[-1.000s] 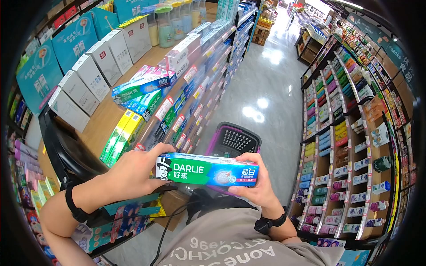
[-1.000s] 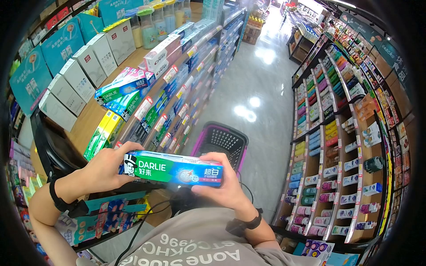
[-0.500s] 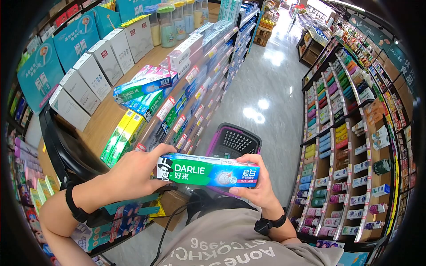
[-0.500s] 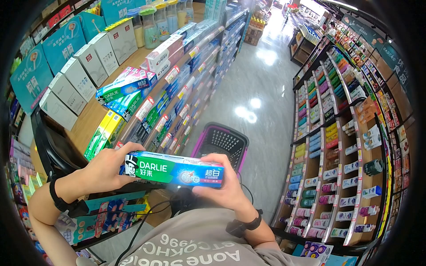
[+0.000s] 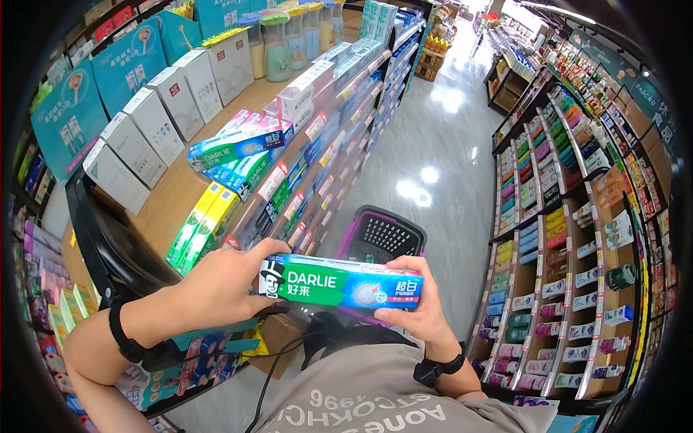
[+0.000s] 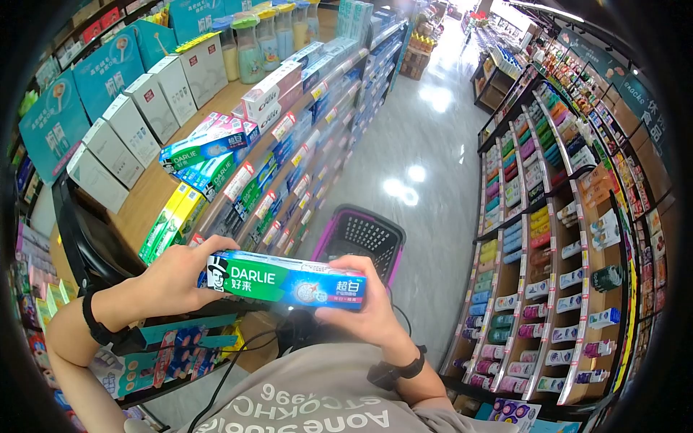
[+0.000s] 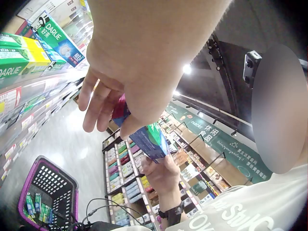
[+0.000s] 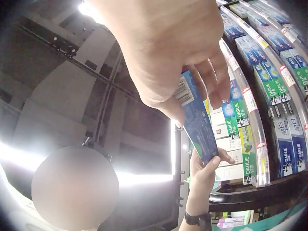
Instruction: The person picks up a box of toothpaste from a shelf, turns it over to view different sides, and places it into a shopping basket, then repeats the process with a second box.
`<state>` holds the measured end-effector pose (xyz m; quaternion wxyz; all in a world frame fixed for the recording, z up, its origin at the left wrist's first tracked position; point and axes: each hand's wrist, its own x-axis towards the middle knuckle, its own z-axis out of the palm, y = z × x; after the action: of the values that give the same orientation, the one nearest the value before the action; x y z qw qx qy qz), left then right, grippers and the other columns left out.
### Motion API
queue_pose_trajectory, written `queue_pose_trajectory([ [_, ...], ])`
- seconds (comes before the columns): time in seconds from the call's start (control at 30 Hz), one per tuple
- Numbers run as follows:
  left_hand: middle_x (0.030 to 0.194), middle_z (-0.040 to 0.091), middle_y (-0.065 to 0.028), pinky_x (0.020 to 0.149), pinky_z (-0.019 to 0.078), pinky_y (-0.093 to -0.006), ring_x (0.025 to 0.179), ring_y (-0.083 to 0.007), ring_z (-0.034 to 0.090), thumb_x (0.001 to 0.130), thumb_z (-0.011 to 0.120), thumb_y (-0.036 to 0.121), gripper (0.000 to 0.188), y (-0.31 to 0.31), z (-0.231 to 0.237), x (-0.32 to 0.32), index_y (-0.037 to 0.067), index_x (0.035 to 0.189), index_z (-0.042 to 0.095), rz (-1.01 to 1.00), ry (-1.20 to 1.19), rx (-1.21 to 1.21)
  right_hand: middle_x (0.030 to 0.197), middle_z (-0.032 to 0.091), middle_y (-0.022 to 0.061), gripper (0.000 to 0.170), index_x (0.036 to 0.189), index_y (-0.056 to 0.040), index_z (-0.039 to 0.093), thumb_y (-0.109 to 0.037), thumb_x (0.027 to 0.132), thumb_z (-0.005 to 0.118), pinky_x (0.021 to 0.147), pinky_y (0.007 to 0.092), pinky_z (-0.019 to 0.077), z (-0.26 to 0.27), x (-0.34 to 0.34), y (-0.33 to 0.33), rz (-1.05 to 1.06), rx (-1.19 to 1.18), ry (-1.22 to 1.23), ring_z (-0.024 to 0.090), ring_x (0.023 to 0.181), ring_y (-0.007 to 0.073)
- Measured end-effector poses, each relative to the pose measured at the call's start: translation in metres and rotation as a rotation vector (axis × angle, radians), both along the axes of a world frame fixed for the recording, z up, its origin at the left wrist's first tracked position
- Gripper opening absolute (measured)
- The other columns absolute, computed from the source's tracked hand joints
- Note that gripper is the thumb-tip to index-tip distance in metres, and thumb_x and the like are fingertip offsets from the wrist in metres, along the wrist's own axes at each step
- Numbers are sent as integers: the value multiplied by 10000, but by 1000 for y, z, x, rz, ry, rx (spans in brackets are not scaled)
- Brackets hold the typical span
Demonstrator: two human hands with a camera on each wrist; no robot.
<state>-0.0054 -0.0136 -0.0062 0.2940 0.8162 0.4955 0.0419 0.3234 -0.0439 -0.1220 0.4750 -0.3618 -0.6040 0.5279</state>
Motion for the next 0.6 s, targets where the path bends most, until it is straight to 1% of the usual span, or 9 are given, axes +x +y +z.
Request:
queue_pose_trajectory([
  [0.6, 932, 728, -180, 761, 556, -459, 856, -409, 728, 838, 874, 219, 636, -1, -1, 0, 84, 1346, 517, -5, 12, 13, 1268, 622, 70, 761, 1400, -72, 504, -71, 779, 943, 996, 312, 519, 0, 0, -2, 5, 3, 15, 623, 1163, 139],
])
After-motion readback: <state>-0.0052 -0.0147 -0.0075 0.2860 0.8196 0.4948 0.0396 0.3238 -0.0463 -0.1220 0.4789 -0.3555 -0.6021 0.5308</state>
